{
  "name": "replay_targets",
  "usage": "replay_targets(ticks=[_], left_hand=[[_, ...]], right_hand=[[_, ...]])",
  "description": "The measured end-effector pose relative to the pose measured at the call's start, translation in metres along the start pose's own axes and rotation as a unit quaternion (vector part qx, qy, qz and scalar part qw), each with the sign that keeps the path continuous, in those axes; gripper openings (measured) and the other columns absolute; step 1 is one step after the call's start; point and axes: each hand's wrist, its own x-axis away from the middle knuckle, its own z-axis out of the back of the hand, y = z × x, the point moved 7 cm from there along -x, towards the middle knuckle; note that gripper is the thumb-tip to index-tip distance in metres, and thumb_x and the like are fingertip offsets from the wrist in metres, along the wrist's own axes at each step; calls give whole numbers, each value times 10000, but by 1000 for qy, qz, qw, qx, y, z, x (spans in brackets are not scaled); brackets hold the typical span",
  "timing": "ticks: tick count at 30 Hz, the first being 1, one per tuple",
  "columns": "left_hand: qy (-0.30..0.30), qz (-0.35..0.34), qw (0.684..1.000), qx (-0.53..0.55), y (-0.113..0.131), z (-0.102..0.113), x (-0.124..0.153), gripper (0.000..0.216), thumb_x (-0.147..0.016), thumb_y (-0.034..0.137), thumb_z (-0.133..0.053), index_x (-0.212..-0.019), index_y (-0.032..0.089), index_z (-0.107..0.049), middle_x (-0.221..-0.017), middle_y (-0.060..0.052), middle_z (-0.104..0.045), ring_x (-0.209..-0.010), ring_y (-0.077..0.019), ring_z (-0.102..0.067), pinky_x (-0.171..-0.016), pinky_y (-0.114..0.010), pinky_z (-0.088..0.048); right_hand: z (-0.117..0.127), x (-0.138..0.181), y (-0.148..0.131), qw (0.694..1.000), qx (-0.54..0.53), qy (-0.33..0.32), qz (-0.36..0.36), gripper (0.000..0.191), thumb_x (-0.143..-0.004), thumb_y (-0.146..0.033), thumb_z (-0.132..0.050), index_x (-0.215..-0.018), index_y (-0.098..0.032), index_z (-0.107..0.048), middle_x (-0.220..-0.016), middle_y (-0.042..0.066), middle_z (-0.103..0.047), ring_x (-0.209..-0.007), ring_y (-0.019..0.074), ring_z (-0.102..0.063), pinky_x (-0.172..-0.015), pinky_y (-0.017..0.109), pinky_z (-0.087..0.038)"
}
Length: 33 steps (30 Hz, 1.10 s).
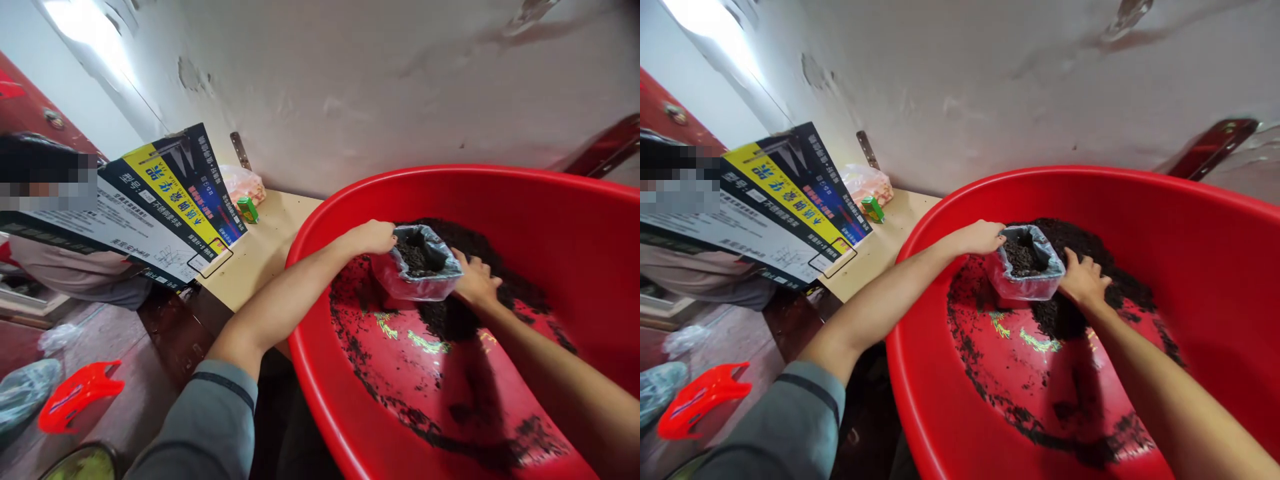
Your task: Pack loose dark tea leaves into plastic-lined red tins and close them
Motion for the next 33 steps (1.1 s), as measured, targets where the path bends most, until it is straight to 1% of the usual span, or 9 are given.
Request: replay_targets(ticks=[5,11,14,18,21,25,27,31,33], left_hand=[[0,-3,1000,-15,1,2,4,424,-1133,228,-400,-1456,56,-615,-1505,-184,-645,-1379,-269,-635,-1163,-340,-486],[2,-1,1000,-22,-1,5,4,420,-1127,241,-408,-1455,93,-624,-1500,-154,-657,-1375,-245,-638,-1166,-310,-471],[1,-5,1000,-28,0,6,5,425,-1125,246,-408,-1459,91,-621,-1507,-153,-652,-1375,-241,-637,-1164,-304,-468],[1,-4,999,-32,-1,6,5,434,-1124,250,-393,-1458,99,-624,-1499,-145,-660,-1363,-243,-644,-1154,-300,-472],[2,-5,1000,-30,-1,6,3,431,-1121,261,-400,-1449,103,-632,-1483,-147,-671,-1358,-245,-647,-1147,-299,-474],[8,-1,1000,-16,-4,6,1,412,-1111,255,-435,-1435,115,-647,-1470,-150,-680,-1345,-254,-657,-1136,-319,-493],[12,6,1000,-7,-5,7,1,402,-1106,259,-450,-1421,124,-661,-1458,-155,-688,-1330,-262,-667,-1124,-325,-505],[10,21,1000,12,-9,9,4,398,-1102,297,-466,-1391,130,-681,-1422,-159,-709,-1296,-267,-684,-1071,-290,-523],[8,22,1000,20,-10,11,5,395,-1105,300,-452,-1373,134,-691,-1385,-152,-729,-1251,-259,-705,-1033,-272,-534]], right_hand=[[5,0,-3,998,-46,24,29,686,-989,-428,-455,-1608,-132,-450,-1474,319,-548,-1309,456,-603,-1020,492,-481],[4,-13,10,977,-182,112,14,653,-829,-366,-668,-1450,-171,-609,-1355,211,-698,-1252,379,-663,-1059,478,-505],[12,-33,17,918,-347,190,28,579,-687,-371,-751,-1229,-181,-671,-1191,137,-759,-1137,318,-694,-1054,477,-528],[46,-59,8,819,-509,252,79,528,-587,-450,-792,-1026,-222,-606,-1029,70,-741,-956,259,-704,-936,469,-591],[82,-60,-16,760,-602,214,118,531,-624,-495,-792,-1048,-278,-559,-981,41,-728,-893,259,-725,-796,458,-629],[115,-26,-61,716,-669,127,154,457,-694,-557,-759,-1006,-307,-539,-977,34,-734,-879,265,-737,-734,439,-636],[118,-6,-80,717,-670,106,160,484,-689,-593,-757,-1006,-294,-545,-1006,40,-739,-902,260,-731,-767,430,-637],[107,17,-101,775,-597,108,175,630,-700,-687,-755,-1154,-281,-595,-1108,53,-750,-1046,268,-709,-882,426,-618],[101,20,-104,778,-590,102,188,639,-671,-690,-784,-1124,-269,-624,-1089,43,-747,-1074,268,-704,-933,431,-605]])
